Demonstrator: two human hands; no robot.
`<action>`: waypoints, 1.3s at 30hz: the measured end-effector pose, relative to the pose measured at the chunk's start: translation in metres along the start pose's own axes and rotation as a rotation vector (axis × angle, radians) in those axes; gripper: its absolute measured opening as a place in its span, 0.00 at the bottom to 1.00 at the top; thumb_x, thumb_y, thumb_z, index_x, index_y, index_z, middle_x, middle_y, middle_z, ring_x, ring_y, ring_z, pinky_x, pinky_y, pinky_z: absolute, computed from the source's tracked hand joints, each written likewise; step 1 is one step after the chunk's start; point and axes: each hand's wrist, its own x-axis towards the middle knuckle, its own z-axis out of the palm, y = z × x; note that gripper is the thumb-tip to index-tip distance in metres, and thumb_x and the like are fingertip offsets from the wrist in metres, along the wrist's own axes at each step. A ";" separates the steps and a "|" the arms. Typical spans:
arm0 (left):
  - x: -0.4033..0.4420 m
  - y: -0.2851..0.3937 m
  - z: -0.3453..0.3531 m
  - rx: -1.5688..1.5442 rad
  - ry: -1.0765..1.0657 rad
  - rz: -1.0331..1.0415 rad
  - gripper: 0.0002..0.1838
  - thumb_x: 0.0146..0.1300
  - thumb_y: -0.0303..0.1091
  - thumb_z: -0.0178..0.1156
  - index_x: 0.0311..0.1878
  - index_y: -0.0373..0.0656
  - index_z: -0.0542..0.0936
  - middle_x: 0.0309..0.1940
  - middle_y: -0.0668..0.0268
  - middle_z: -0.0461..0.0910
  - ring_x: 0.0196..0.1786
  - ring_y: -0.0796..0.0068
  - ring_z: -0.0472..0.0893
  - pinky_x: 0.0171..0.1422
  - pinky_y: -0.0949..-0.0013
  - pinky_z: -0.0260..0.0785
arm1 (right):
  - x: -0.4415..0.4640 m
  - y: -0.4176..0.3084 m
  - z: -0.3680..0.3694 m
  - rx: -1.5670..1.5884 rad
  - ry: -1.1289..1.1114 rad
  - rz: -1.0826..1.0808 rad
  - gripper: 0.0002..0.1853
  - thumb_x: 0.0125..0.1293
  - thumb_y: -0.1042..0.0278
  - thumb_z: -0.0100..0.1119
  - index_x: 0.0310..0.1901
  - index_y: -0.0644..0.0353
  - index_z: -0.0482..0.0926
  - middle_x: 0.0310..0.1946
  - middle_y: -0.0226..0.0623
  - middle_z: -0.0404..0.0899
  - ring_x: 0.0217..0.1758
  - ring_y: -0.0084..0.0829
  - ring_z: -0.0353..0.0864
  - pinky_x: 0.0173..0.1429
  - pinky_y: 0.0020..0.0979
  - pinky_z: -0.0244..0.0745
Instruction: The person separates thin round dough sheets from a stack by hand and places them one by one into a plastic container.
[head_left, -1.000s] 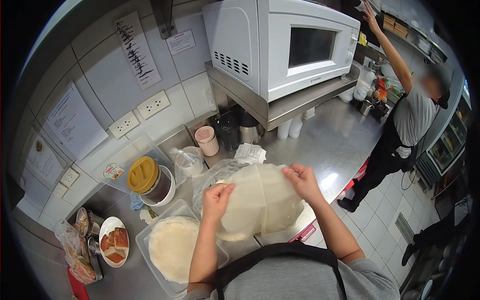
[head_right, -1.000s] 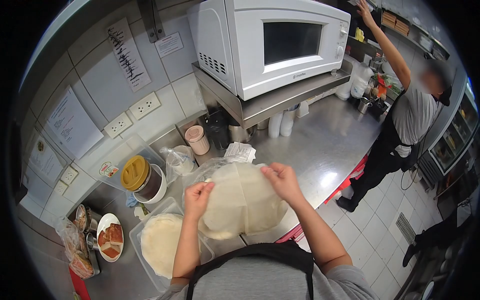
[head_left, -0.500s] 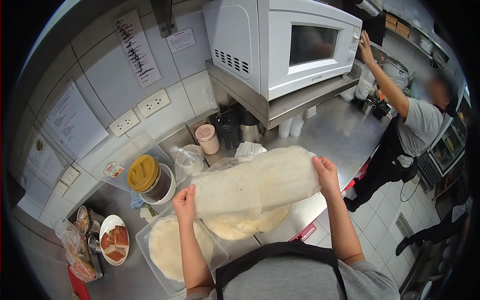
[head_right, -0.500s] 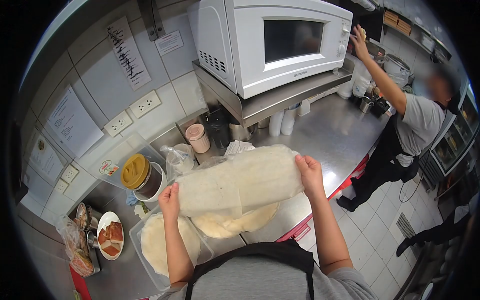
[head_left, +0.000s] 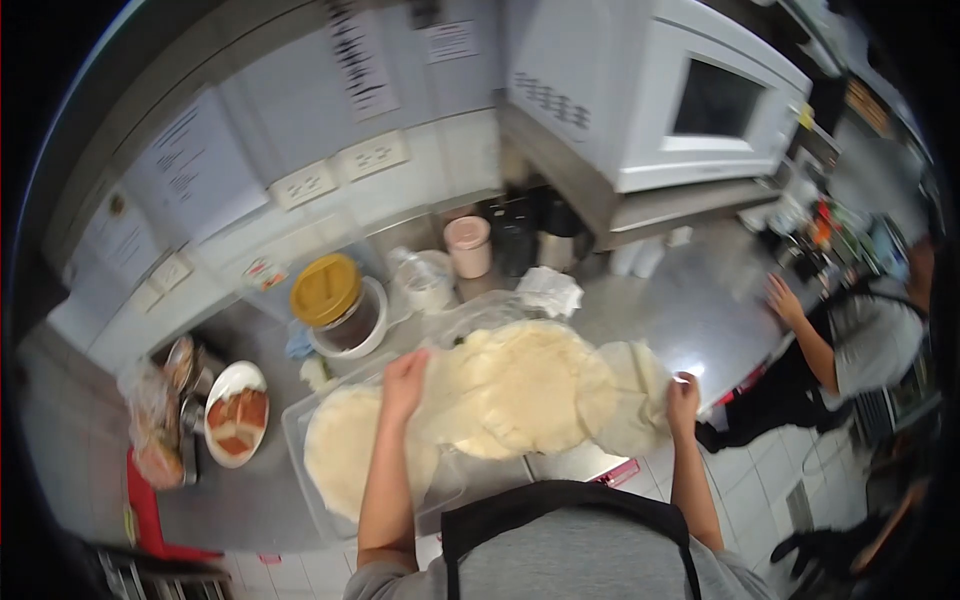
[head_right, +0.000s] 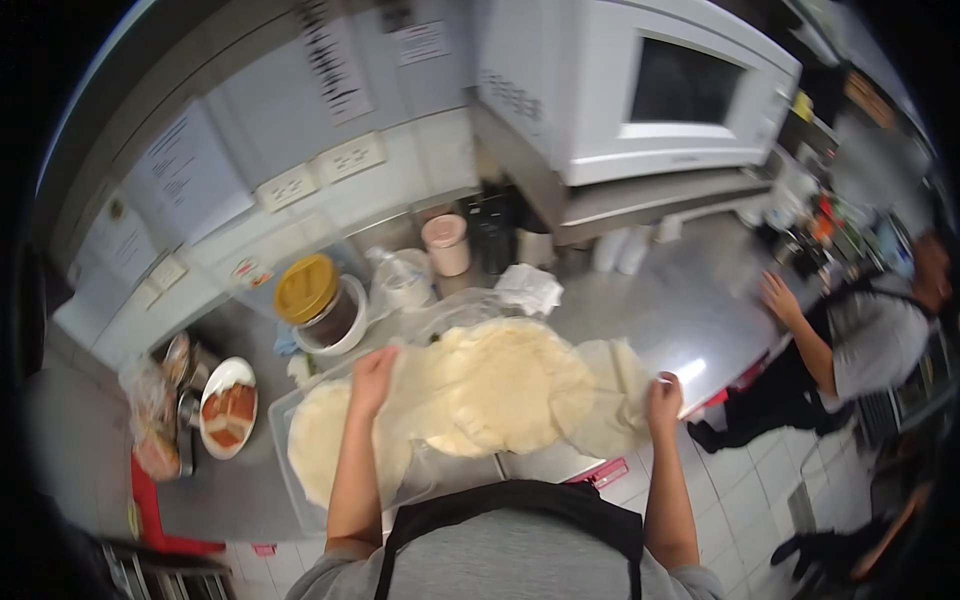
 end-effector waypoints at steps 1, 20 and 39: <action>-0.003 0.025 0.001 -0.029 0.011 0.015 0.14 0.66 0.38 0.57 0.38 0.34 0.80 0.22 0.72 0.73 0.29 0.84 0.66 0.36 0.75 0.64 | 0.000 0.004 0.003 0.016 0.020 -0.011 0.13 0.63 0.71 0.52 0.49 0.62 0.72 0.21 0.24 0.67 0.24 0.17 0.63 0.28 0.23 0.60; -0.127 -0.093 -0.168 0.428 0.413 -0.188 0.15 0.65 0.41 0.58 0.40 0.38 0.82 0.26 0.48 0.79 0.29 0.58 0.82 0.38 0.63 0.71 | 0.017 0.031 -0.002 0.055 -0.118 -0.095 0.06 0.64 0.76 0.49 0.40 0.63 0.75 0.25 0.23 0.67 0.26 0.15 0.60 0.31 0.20 0.57; -0.094 -0.066 -0.114 0.033 0.250 -0.074 0.21 0.66 0.46 0.55 0.56 0.43 0.73 0.48 0.60 0.75 0.45 0.62 0.78 0.47 0.63 0.72 | -0.081 -0.346 0.075 0.482 -1.516 -0.582 0.35 0.55 0.79 0.60 0.67 0.62 0.62 0.67 0.39 0.63 0.72 0.34 0.56 0.74 0.33 0.46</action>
